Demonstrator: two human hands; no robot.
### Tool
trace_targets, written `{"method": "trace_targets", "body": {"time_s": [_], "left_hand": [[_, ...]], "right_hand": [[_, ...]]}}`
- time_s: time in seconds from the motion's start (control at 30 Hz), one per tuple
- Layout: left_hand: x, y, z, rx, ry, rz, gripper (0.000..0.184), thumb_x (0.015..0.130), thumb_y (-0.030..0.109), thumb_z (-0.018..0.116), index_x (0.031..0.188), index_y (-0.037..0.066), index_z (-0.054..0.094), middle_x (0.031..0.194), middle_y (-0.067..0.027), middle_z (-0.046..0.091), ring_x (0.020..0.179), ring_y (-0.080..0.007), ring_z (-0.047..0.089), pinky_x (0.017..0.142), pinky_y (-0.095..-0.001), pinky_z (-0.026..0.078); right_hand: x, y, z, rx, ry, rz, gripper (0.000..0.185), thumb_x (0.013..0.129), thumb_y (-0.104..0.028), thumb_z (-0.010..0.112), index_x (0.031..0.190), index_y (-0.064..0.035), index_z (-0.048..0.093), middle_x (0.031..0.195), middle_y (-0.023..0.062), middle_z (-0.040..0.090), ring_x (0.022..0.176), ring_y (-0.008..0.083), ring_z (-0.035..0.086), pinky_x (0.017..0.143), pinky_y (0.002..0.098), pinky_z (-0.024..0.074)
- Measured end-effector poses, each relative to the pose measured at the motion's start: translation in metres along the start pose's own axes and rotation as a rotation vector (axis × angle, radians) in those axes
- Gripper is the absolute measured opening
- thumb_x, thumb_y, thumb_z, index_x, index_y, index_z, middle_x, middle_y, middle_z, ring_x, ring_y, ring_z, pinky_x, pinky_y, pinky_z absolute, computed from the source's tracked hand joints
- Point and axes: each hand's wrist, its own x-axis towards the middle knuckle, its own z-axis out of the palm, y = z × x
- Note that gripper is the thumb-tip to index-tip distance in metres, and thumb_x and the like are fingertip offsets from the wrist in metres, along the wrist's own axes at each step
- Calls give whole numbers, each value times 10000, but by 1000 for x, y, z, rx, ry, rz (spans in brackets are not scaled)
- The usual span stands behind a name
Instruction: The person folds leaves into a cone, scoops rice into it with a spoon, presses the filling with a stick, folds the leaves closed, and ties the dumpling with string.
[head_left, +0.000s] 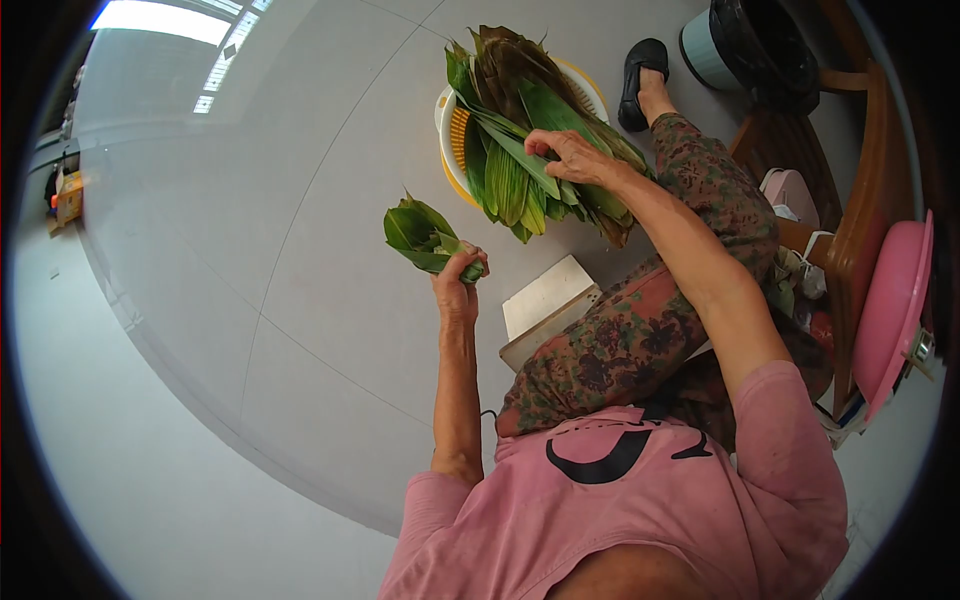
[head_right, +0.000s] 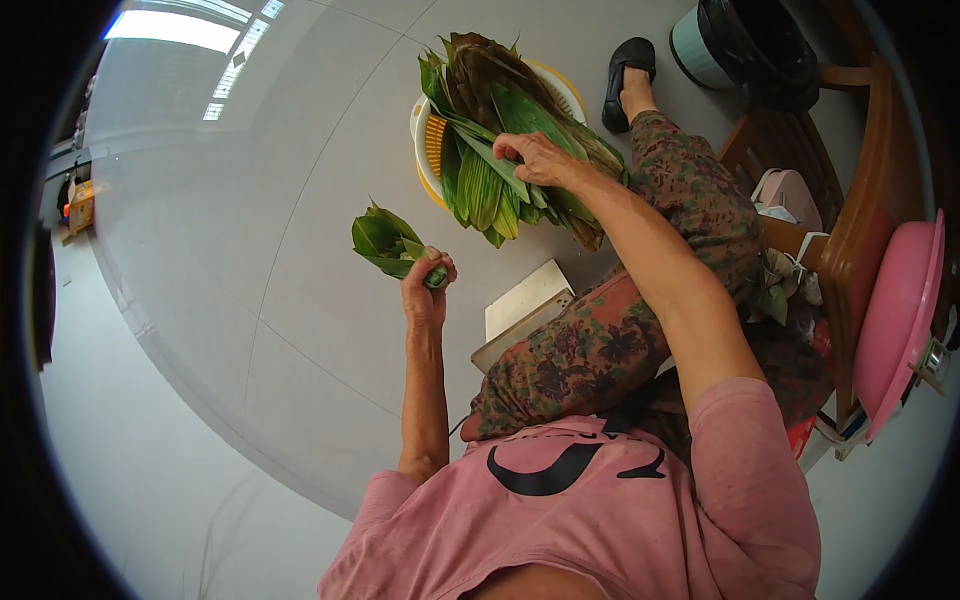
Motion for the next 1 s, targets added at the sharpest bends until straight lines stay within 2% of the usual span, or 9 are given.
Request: {"method": "trace_targets", "body": {"time_s": [0.13,0.23,0.37,0.57,0.67,0.77,0.87,0.97,1.0], "left_hand": [[-1,-3,-2,-8,-9,-4,93,718,99,567,750,20,530,661,-79,547,583,-172,516,536,-283,416],[-5,-3,9,-7,-23,-27,93,720,101,565,752,20,530,664,-80,547,585,-172,513,544,-282,417],[-9,0,17,-5,-16,-39,99,721,105,564,756,18,529,669,-81,547,583,-172,507,552,-282,414],[-3,-4,13,-17,-16,-32,104,718,104,565,762,17,527,666,-81,546,585,-174,507,550,-284,407],[-8,-1,16,1,-12,-39,104,717,103,566,761,17,527,667,-81,548,587,-175,509,551,-283,407],[-7,-2,11,11,-23,-43,104,717,102,567,763,17,529,668,-79,549,588,-174,510,552,-283,406],[-8,-1,10,1,-4,-44,107,715,102,568,765,16,529,664,-78,548,588,-173,511,553,-284,408],[-9,1,13,-13,5,-37,107,713,101,568,766,16,531,660,-76,548,587,-173,511,553,-285,408],[-9,1,12,-19,3,-33,111,706,83,568,777,9,525,656,-78,543,585,-174,517,538,-286,412]], "right_hand": [[-1,-5,22,-335,-28,-48,623,720,0,495,1276,-258,385,876,111,504,799,295,543,710,392,437],[8,-38,28,-578,-234,77,744,743,17,465,1351,-360,264,915,116,473,824,289,540,710,407,432],[16,-45,45,-658,-284,141,558,761,-27,480,1244,-300,425,1037,111,470,944,270,531,792,413,412],[16,-46,18,-548,-368,211,274,752,-217,518,1012,-179,598,1018,157,500,985,310,523,779,433,432],[22,-30,17,-439,-300,165,299,767,-316,501,944,-117,636,1030,172,511,995,327,521,776,442,435],[12,-58,10,-570,-221,229,346,784,-338,483,937,-72,642,1053,164,507,995,311,512,776,432,433],[10,-57,31,-748,-204,225,330,772,-322,517,899,-52,658,1038,147,505,991,292,497,765,425,429],[10,-30,43,-666,-66,139,237,729,-244,569,827,-47,658,1000,133,496,965,281,486,753,414,420],[10,-23,42,-573,-38,139,151,689,-151,586,768,-33,638,972,129,481,949,287,485,747,407,416]]}}
